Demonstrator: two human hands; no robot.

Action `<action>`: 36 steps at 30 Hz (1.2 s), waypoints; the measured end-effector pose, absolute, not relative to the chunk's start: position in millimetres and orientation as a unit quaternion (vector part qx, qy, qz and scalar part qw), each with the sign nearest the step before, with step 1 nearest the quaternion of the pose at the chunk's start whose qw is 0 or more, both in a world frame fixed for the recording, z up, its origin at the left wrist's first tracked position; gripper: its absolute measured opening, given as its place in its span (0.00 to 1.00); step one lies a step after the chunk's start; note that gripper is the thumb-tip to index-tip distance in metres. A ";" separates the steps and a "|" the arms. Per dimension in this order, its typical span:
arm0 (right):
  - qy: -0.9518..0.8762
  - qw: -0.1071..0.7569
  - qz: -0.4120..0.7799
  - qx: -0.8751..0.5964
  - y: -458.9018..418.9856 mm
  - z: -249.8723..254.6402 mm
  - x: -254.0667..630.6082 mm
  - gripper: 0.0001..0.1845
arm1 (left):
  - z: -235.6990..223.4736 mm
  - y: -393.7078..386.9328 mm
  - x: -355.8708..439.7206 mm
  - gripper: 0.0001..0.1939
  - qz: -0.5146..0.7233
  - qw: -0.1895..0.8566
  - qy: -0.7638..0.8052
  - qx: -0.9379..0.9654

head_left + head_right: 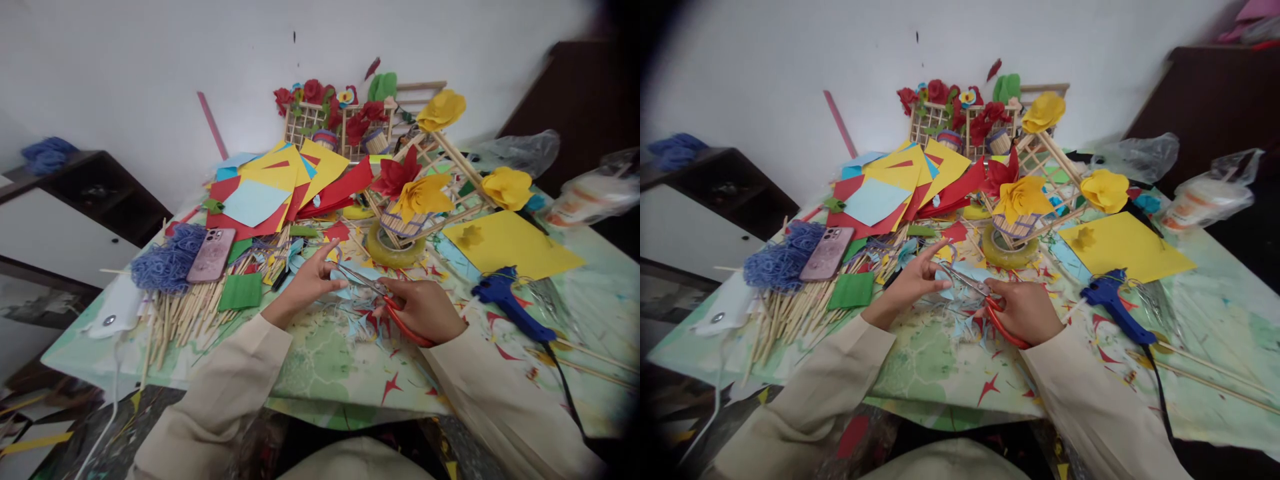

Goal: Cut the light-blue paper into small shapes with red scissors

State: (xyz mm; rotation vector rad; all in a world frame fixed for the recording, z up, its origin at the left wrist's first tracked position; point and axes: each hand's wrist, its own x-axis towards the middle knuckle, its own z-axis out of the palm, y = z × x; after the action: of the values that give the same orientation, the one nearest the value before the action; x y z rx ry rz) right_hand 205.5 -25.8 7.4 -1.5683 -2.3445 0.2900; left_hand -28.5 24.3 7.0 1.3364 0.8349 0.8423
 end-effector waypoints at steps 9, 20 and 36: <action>-0.790 0.178 0.096 -0.579 -24.8 6.2 203.8 0.26 | 5.0 22.5 -26.8 0.47 0.405 0.628 0.371 0.552; -0.828 0.167 0.072 -0.531 -24.4 6.7 204.1 0.29 | 5.1 22.8 -24.1 0.47 0.435 0.630 0.375 0.522; -0.837 0.155 0.089 -0.517 -24.3 2.7 205.1 0.32 | 6.0 22.1 -23.1 0.49 0.424 0.634 0.370 0.530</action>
State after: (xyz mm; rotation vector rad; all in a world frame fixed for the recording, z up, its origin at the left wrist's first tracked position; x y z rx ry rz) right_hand 205.1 -24.3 2.7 -1.4814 -2.3972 0.2560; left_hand -23.1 22.1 6.0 1.2115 0.8458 0.9704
